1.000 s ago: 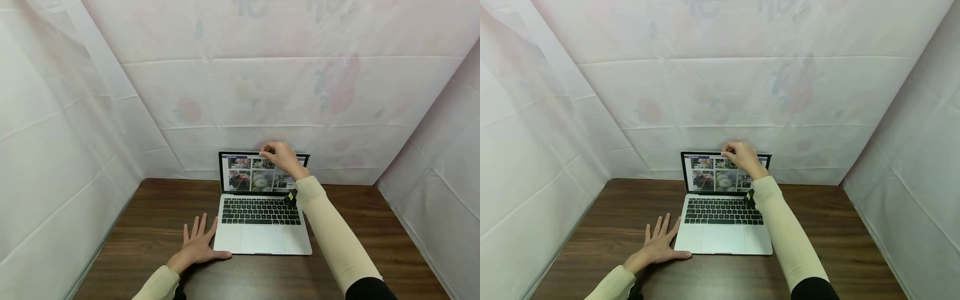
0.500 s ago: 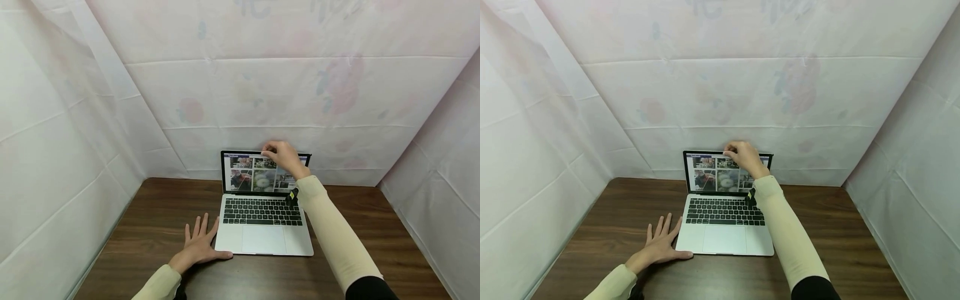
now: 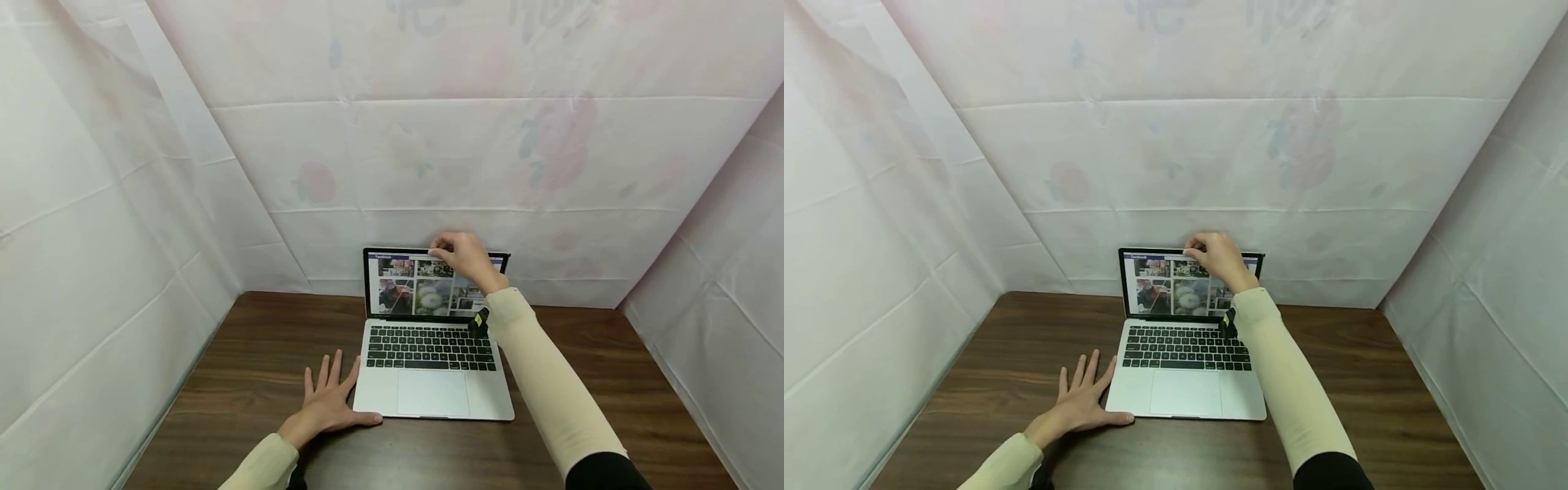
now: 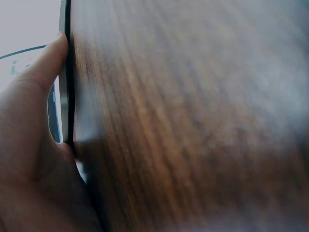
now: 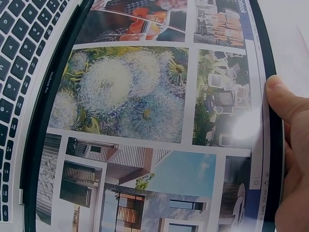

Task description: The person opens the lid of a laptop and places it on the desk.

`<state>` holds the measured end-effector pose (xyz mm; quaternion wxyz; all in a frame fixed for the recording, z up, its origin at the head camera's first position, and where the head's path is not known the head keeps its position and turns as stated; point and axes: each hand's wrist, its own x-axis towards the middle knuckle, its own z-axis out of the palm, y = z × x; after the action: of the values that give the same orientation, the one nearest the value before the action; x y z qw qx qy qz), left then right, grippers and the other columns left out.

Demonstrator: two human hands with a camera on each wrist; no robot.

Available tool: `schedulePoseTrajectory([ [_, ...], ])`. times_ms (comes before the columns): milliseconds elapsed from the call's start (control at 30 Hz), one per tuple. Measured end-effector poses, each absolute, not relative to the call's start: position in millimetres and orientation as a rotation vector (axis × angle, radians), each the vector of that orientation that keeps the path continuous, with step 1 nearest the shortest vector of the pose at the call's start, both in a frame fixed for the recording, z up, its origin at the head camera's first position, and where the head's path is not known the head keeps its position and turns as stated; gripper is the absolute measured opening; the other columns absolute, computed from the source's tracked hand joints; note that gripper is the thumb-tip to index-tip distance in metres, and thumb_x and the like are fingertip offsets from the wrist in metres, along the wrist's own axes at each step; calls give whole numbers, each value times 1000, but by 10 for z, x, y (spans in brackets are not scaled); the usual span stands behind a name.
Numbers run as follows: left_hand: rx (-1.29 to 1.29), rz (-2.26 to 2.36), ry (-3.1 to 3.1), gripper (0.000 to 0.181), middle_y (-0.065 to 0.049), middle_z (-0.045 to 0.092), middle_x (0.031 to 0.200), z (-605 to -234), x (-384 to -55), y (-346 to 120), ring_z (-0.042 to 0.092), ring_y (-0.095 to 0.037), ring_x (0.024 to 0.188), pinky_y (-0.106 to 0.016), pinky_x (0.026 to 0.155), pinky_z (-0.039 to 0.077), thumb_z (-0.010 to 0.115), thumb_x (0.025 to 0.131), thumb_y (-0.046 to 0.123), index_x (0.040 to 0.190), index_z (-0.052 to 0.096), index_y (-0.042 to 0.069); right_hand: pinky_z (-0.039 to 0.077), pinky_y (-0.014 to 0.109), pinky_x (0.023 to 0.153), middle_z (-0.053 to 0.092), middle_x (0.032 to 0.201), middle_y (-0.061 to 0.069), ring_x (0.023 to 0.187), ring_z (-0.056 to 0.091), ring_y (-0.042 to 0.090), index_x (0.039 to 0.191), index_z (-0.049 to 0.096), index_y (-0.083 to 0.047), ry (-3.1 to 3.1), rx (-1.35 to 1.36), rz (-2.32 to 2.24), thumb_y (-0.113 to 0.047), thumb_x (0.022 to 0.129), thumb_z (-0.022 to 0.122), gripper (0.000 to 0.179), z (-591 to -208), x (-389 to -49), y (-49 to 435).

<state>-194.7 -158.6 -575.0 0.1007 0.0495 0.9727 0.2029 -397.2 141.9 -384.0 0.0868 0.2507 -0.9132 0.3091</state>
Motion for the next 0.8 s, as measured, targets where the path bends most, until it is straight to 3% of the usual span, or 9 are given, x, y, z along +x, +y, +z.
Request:
schedulePoseTrajectory([
  [433,159,627,2859,136,-17,-3,174,-5662,-1929,-1562,-6,-45,159,-72,118,-15,66,58,96,166,19,27,57,41,83,74,102,4,93,69,20,105,74,-17,-2734,734,900,-30,100,69,15,-3829,-3987,1434],
  [667,195,645,2868,135,-21,3,173,-5591,-1942,-1521,0,-48,158,-74,118,-13,67,61,94,166,24,22,58,42,86,74,102,6,96,70,22,105,75,-15,-2729,715,883,-28,100,70,15,-3812,-3975,1465],
  [800,184,641,2865,135,-19,1,173,-5630,-1946,-1501,-2,-47,159,-73,118,-13,68,60,94,166,23,24,58,42,85,74,101,5,95,70,22,103,75,-15,-2733,716,896,-27,99,71,14,-3801,-3955,1485],
])
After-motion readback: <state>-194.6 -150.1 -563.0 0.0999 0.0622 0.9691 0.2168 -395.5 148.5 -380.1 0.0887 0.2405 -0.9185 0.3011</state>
